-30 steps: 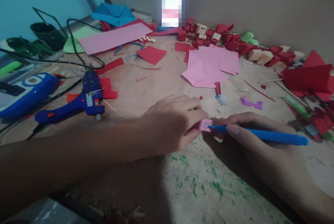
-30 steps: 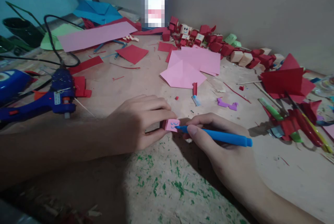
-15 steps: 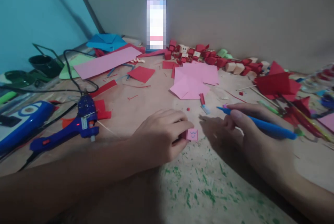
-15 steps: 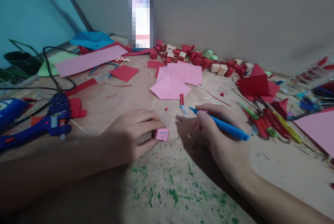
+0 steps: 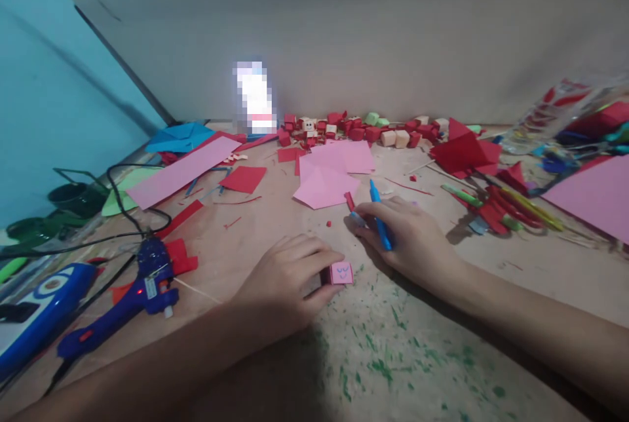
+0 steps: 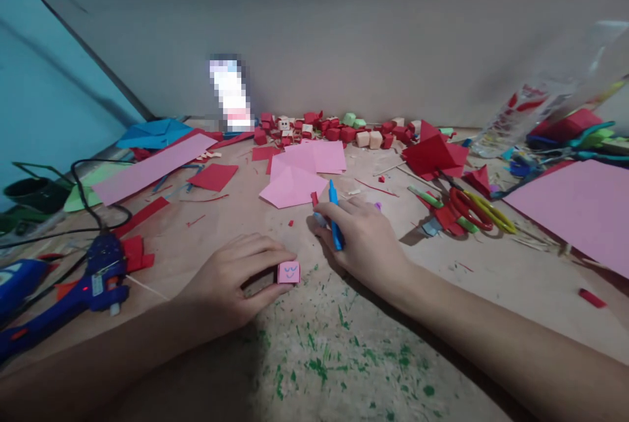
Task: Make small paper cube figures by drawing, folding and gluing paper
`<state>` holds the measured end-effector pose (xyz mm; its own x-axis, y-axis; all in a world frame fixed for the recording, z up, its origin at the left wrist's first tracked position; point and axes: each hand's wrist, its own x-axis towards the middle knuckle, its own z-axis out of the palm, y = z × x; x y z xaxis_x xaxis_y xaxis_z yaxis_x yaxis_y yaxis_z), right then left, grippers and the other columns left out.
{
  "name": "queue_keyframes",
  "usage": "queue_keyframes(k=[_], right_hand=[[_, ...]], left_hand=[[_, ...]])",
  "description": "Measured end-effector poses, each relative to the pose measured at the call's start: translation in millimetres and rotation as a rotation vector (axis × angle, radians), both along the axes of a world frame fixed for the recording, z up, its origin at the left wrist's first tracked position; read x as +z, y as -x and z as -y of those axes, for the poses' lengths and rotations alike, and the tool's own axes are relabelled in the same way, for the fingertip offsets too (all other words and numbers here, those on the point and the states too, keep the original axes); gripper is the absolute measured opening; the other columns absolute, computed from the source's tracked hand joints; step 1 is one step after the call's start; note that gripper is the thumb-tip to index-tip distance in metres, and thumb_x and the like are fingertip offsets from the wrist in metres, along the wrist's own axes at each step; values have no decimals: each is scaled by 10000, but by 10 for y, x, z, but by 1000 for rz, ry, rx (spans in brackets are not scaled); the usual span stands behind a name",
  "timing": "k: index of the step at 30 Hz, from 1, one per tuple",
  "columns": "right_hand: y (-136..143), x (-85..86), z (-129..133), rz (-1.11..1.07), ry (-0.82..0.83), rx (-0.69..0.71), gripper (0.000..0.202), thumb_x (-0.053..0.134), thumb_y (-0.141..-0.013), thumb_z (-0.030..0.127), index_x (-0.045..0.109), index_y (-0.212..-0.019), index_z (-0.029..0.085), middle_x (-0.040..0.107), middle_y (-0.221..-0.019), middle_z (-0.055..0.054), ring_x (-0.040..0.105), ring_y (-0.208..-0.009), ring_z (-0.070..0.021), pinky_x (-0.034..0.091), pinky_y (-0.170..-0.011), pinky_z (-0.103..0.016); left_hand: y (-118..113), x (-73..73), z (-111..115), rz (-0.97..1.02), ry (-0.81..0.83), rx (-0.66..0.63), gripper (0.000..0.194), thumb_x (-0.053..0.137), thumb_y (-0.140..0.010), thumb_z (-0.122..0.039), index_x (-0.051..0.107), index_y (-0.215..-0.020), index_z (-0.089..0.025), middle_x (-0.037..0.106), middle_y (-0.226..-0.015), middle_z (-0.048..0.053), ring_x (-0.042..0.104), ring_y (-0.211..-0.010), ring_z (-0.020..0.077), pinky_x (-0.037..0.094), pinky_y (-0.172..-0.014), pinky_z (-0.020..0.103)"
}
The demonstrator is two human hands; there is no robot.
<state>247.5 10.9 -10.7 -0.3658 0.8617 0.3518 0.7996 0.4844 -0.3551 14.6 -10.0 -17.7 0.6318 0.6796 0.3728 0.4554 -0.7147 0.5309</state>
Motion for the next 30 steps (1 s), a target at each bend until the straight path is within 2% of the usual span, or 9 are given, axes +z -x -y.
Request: queue_keyframes(k=[3, 6, 11, 15, 17, 21, 24, 27, 30], right_hand=[[3, -4, -2, -7, -20, -39, 178, 570, -957, 297, 684, -1048, 196, 740, -948, -102, 668, -872, -265, 477, -771, -364], [-31, 3, -3, -107, 36, -36, 168, 579, -948, 269, 671, -1072, 204, 753, -956, -80, 684, -852, -242, 488, -754, -340], [-75, 49, 62, -280, 59, 43, 239, 612, -894, 180, 654, -1129, 193, 757, -988, -61, 709, -865, -203, 517, -775, -300], [-29, 85, 188, -354, 17, 115, 233, 616, -890, 148, 652, -1116, 191, 759, -951, -45, 708, -824, -172, 526, -744, -274], [12, 100, 256, -387, -47, 178, 241, 643, -887, 145, 649, -1122, 196, 759, -935, -34, 697, -809, -158, 522, -744, -263], [78, 145, 352, -433, -116, 329, 285, 666, -876, 116, 634, -1146, 202, 758, -925, -30, 671, -779, -143, 509, -728, -249], [79, 178, 378, -474, -5, 369, 331, 671, -877, 108, 626, -1182, 229, 752, -921, -12, 682, -806, -139, 514, -753, -242], [22, 169, 372, -644, 177, 300, 352, 678, -906, 175, 624, -1240, 272, 740, -993, -5, 695, -889, -141, 519, -804, -244], [-52, 106, 337, -902, 376, 230, 282, 530, -1018, 345, 669, -1260, 309, 706, -858, 6, 649, -735, -125, 496, -666, -234]], left_hand=[[0, 15, 4, -24, -13, -58, 226, 699, -894, -260, 693, -1101, -172, 745, -991, 72, 663, -912, 222, 517, -842, 397], [12, 33, -9, -32, -14, -80, 316, 732, -880, -321, 683, -1147, -158, 753, -1009, 94, 674, -927, 236, 526, -849, 410], [50, 71, -19, 40, 56, -57, 556, 830, -769, -460, 663, -1215, -174, 734, -1093, 110, 664, -1003, 252, 533, -900, 412], [54, 96, -4, 151, 124, 83, 306, 680, -917, -238, 660, -1218, -188, 708, -1077, 82, 652, -971, 192, 541, -862, 334], [46, 105, 0, 192, 128, 135, 301, 643, -931, -182, 656, -1232, -188, 706, -1054, 79, 652, -926, 172, 546, -822, 300], [18, 129, 26, 260, 103, 79, 188, 670, -917, -147, 711, -1099, -162, 738, -976, 75, 666, -867, 156, 531, -788, 258], [2, 141, 54, 323, 175, 66, 100, 674, -904, -129, 737, -978, -153, 750, -908, 63, 680, -839, 149, 526, -770, 239], [6, 117, 37, 431, 386, 181, 100, 702, -875, -155, 751, -961, -166, 759, -916, 48, 692, -824, 140, 533, -744, 215], [20, 68, -32, 599, 659, 315, 144, 755, -828, -221, 754, -955, -152, 777, -889, 55, 714, -801, 154, 551, -722, 222]])
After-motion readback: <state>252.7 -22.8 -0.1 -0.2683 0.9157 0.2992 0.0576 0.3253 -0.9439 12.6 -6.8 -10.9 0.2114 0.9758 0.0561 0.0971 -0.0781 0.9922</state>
